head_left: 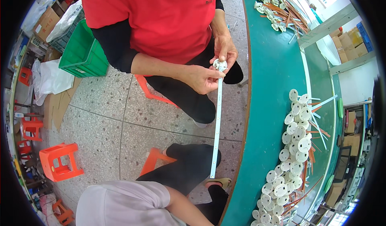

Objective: Glue LED light strips onto circular plastic bases using a hot glue gun.

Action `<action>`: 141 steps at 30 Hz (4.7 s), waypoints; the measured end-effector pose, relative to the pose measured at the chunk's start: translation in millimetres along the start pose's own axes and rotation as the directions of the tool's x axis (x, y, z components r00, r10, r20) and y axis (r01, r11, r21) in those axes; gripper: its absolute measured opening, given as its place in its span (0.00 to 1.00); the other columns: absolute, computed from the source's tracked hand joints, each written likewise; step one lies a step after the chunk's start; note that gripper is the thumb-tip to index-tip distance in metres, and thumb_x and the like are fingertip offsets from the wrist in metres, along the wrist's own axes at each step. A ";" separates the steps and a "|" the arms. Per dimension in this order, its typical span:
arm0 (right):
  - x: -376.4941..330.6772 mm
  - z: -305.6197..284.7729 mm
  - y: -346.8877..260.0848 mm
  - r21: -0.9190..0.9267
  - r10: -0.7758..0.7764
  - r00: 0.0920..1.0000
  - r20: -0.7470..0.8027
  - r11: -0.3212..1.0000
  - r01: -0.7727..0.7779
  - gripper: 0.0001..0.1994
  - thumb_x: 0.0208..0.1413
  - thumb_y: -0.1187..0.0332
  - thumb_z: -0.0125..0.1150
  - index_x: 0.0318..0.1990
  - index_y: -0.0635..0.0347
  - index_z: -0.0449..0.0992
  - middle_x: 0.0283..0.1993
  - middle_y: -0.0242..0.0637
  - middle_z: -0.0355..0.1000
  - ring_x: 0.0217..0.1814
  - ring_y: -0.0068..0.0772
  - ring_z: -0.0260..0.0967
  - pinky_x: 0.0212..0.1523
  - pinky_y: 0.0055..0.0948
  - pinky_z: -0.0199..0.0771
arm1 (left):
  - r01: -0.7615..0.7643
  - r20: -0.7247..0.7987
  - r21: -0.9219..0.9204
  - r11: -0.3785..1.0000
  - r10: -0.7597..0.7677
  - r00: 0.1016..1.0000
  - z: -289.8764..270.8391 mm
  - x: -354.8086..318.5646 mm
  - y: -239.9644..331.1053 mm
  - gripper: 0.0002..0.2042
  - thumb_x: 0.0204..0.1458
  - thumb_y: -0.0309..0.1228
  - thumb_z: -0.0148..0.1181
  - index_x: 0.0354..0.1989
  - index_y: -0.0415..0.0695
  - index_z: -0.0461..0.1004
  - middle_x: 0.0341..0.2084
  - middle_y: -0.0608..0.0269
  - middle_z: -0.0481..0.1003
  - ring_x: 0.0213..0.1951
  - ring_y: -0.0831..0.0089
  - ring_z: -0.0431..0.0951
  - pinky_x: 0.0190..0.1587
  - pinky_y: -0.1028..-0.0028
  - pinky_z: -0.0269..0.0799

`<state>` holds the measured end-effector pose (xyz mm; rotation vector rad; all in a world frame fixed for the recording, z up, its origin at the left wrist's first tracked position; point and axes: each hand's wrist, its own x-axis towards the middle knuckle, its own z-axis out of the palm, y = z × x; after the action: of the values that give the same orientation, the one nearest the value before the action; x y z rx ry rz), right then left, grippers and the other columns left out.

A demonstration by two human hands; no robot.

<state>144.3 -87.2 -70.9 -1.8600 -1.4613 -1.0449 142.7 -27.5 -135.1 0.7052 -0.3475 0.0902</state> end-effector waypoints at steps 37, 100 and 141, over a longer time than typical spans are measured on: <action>7.5 -63.2 -7.8 0.015 0.117 0.980 0.162 0.992 -0.121 0.14 0.57 0.60 0.68 0.38 0.63 0.80 0.34 0.44 0.78 0.32 0.46 0.71 0.42 0.48 0.68 | 0.820 0.425 0.178 -0.545 0.794 0.435 114.3 12.2 -23.8 0.07 0.49 0.29 0.50 0.23 0.53 0.60 0.19 0.73 0.67 0.25 0.81 0.68 0.30 0.75 0.61; 153.3 -58.1 68.3 0.479 0.599 0.633 0.489 0.422 -0.770 0.10 0.65 0.67 0.63 0.32 0.58 0.73 0.22 0.23 0.66 0.20 0.09 0.54 0.19 0.17 0.48 | -0.343 0.237 0.867 0.360 0.308 0.921 71.0 2.8 56.0 0.04 0.43 0.23 0.61 0.29 0.39 0.78 0.28 0.56 0.77 0.35 0.56 0.78 0.39 0.61 0.75; 93.3 -92.2 70.4 0.410 0.605 0.653 0.456 0.508 -0.757 0.11 0.64 0.67 0.65 0.30 0.61 0.73 0.23 0.25 0.69 0.21 0.11 0.57 0.22 0.16 0.51 | -0.102 -0.267 0.245 0.964 0.169 0.949 65.0 1.5 71.5 0.24 0.52 0.14 0.64 0.60 0.31 0.72 0.48 0.49 0.79 0.50 0.63 0.82 0.56 0.67 0.78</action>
<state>200.2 -129.0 60.6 -1.8592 -0.8210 0.0610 111.7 -15.4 -44.4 0.8828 -0.1067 0.3658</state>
